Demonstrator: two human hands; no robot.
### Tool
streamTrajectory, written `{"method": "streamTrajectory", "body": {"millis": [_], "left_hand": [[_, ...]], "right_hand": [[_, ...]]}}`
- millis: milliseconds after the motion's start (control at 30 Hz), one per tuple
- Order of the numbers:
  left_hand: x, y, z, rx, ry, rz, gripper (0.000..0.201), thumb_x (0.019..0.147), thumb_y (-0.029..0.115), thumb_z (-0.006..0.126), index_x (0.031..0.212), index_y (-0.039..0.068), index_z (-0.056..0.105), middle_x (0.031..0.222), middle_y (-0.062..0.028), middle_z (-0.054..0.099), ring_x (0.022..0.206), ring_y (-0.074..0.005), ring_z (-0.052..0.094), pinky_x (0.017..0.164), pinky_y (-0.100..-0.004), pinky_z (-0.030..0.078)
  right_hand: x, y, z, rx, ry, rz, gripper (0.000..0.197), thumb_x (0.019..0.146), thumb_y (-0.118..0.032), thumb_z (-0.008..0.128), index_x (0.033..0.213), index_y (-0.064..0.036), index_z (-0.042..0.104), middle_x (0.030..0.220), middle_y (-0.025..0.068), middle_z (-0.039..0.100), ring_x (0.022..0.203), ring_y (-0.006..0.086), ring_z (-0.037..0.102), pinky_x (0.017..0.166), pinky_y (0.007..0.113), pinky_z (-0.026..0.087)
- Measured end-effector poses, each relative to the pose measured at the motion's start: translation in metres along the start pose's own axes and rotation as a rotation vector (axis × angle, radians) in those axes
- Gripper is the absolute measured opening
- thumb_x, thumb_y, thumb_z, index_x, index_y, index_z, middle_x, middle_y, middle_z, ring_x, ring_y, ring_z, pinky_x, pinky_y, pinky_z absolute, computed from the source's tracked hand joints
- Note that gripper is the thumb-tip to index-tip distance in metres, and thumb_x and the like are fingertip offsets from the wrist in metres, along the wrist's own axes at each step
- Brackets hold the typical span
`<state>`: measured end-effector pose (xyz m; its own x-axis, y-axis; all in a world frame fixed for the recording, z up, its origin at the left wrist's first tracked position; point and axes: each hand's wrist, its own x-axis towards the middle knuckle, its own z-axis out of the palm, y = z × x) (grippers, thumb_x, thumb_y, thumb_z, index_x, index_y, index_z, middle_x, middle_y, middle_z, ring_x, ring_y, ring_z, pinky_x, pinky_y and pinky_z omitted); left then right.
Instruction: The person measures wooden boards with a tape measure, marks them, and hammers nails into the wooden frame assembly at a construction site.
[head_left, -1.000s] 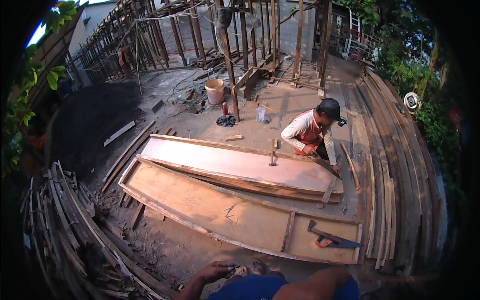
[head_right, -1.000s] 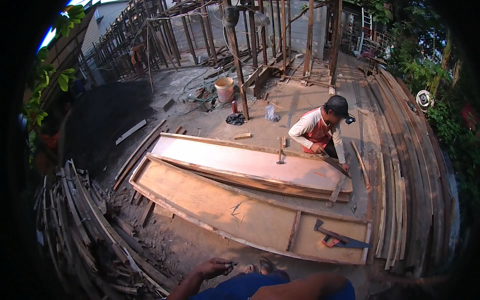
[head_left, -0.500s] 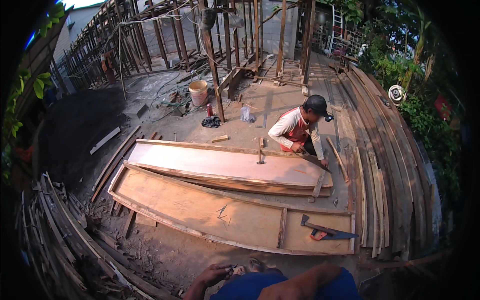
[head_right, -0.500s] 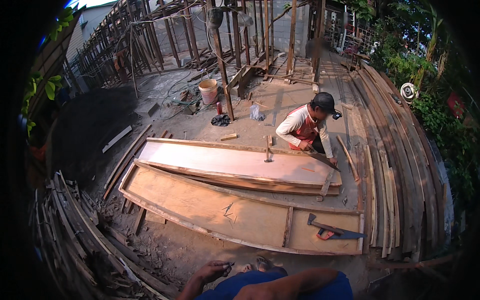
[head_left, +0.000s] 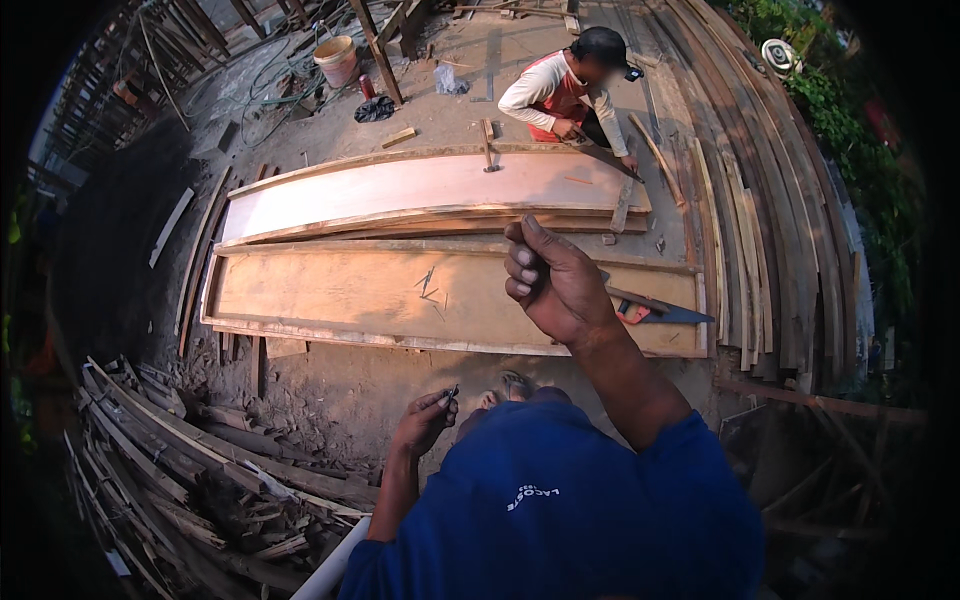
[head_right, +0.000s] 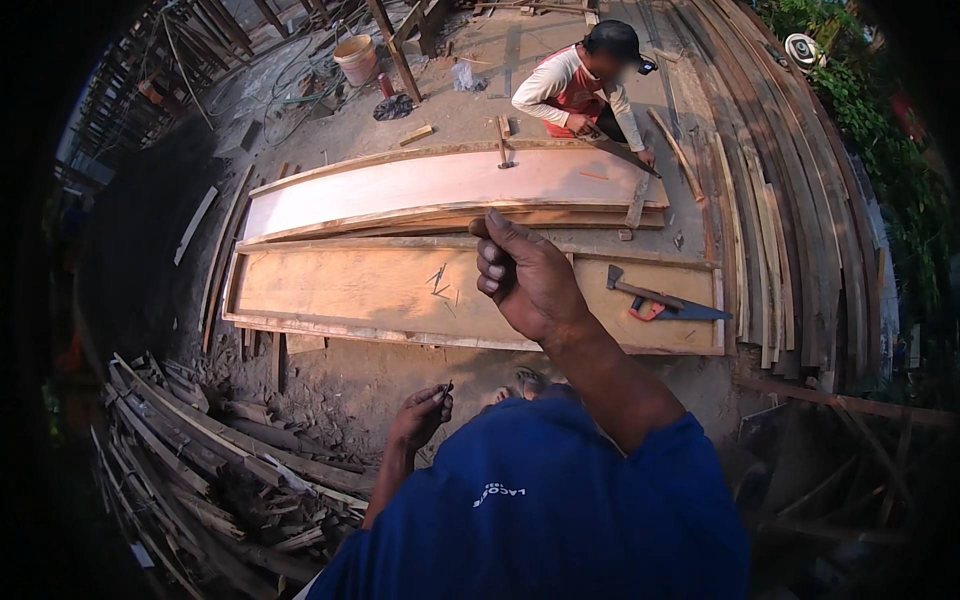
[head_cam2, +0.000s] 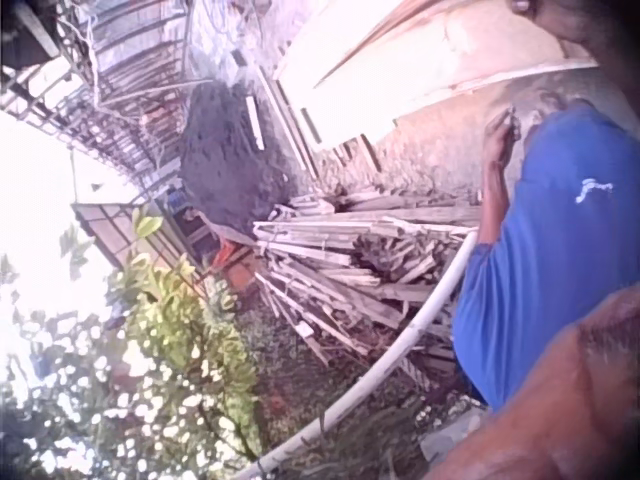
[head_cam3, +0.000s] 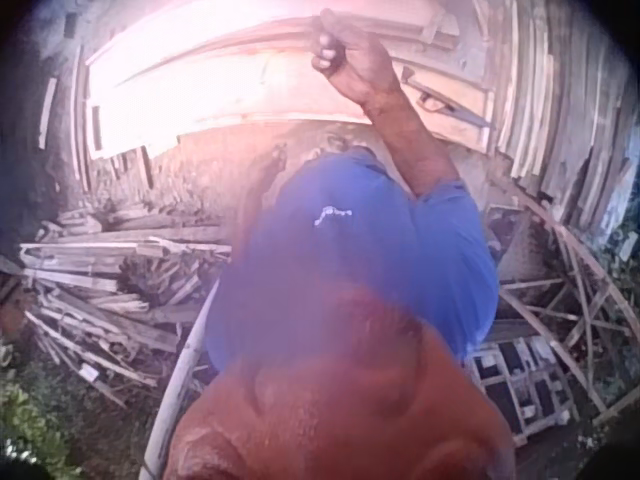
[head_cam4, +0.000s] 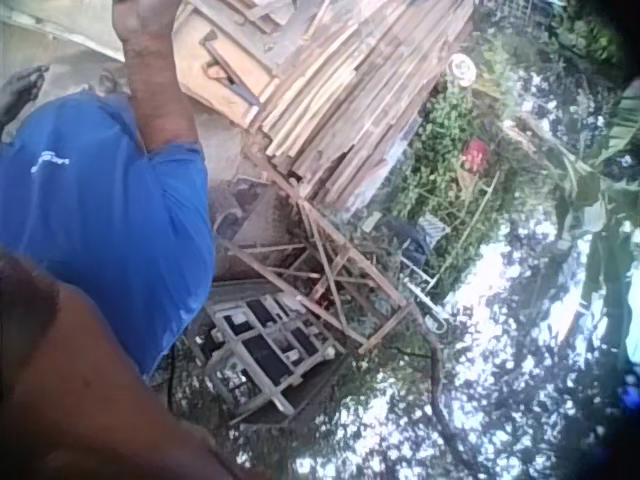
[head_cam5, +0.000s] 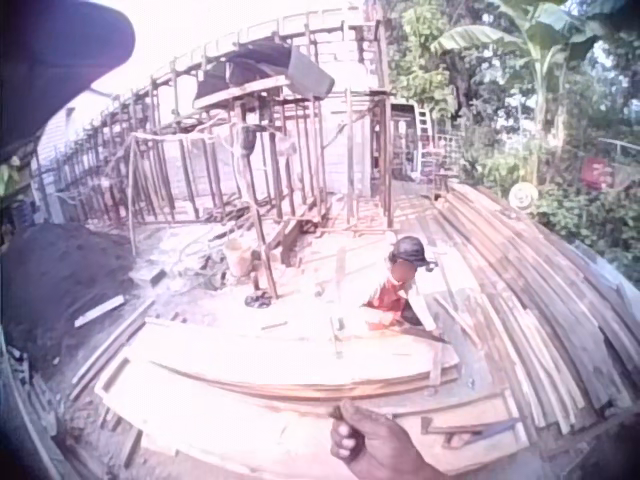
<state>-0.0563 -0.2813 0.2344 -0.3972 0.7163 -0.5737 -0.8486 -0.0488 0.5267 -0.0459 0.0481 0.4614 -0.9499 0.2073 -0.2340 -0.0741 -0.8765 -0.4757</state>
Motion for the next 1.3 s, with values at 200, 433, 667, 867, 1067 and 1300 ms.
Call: {"method": "streamTrajectory", "body": {"millis": [200,433,667,867,1067,1300], "left_hand": [[0.000,-0.007,-0.003,0.017,0.017,0.012,0.030,0.099,0.010,0.065,0.126,-0.002,0.062,0.103,-0.0104,0.070,0.091,-0.0181,0.068,0.084,-0.0312,0.054],[-0.009,-0.002,-0.008,-0.060,-0.148,0.017,0.040,0.097,0.005,0.060,0.137,0.001,0.056,0.112,-0.0073,0.065,0.102,-0.0173,0.062,0.090,-0.0326,0.050],[-0.009,0.008,0.002,0.078,-0.242,0.095,0.029,0.105,0.025,0.058,0.127,0.007,0.061,0.089,0.0036,0.056,0.077,-0.0074,0.050,0.067,-0.0243,0.041],[-0.013,-0.003,0.003,0.129,-0.200,0.118,0.029,0.105,0.017,0.058,0.132,0.007,0.061,0.086,0.0060,0.056,0.069,-0.0050,0.047,0.061,-0.0214,0.039],[-0.021,-0.024,-0.002,0.080,-0.260,0.074,0.047,0.103,0.012,0.057,0.149,0.009,0.049,0.104,0.0007,0.064,0.087,-0.0069,0.058,0.075,-0.0215,0.047],[0.010,-0.041,0.008,0.064,-0.078,-0.008,0.033,0.106,0.035,0.055,0.121,0.006,0.062,0.083,0.0006,0.055,0.076,-0.0118,0.054,0.072,-0.0287,0.047]], "right_hand": [[-0.006,-0.003,-0.016,-0.070,-0.017,-0.063,0.040,0.107,-0.033,0.054,0.125,0.0011,0.062,0.083,-0.0012,0.058,0.068,0.0096,0.048,0.064,0.026,0.041],[-0.005,0.028,-0.065,-0.309,0.053,-0.144,0.014,0.104,-0.021,0.062,0.095,-0.0095,0.060,0.078,-0.0016,0.056,0.065,0.0085,0.052,0.061,0.026,0.044],[-0.097,0.113,-0.320,-1.059,0.680,0.371,0.039,0.104,-0.037,0.055,0.077,-0.0090,0.056,0.061,0.0016,0.051,0.051,0.0136,0.050,0.047,0.029,0.042],[-0.161,0.122,-0.395,-1.214,0.839,0.792,0.029,0.101,-0.031,0.060,0.084,-0.0071,0.059,0.067,0.0037,0.056,0.056,0.0162,0.055,0.049,0.031,0.044],[-0.174,0.127,-0.410,-1.202,0.821,0.818,0.020,0.097,-0.024,0.064,0.090,-0.0052,0.062,0.073,0.0057,0.061,0.061,0.0189,0.060,0.051,0.033,0.046],[-0.210,0.118,-0.436,-1.010,0.813,0.657,0.015,0.094,-0.017,0.070,0.098,-0.0030,0.065,0.080,0.0081,0.067,0.066,0.0220,0.066,0.054,0.035,0.048]]}}
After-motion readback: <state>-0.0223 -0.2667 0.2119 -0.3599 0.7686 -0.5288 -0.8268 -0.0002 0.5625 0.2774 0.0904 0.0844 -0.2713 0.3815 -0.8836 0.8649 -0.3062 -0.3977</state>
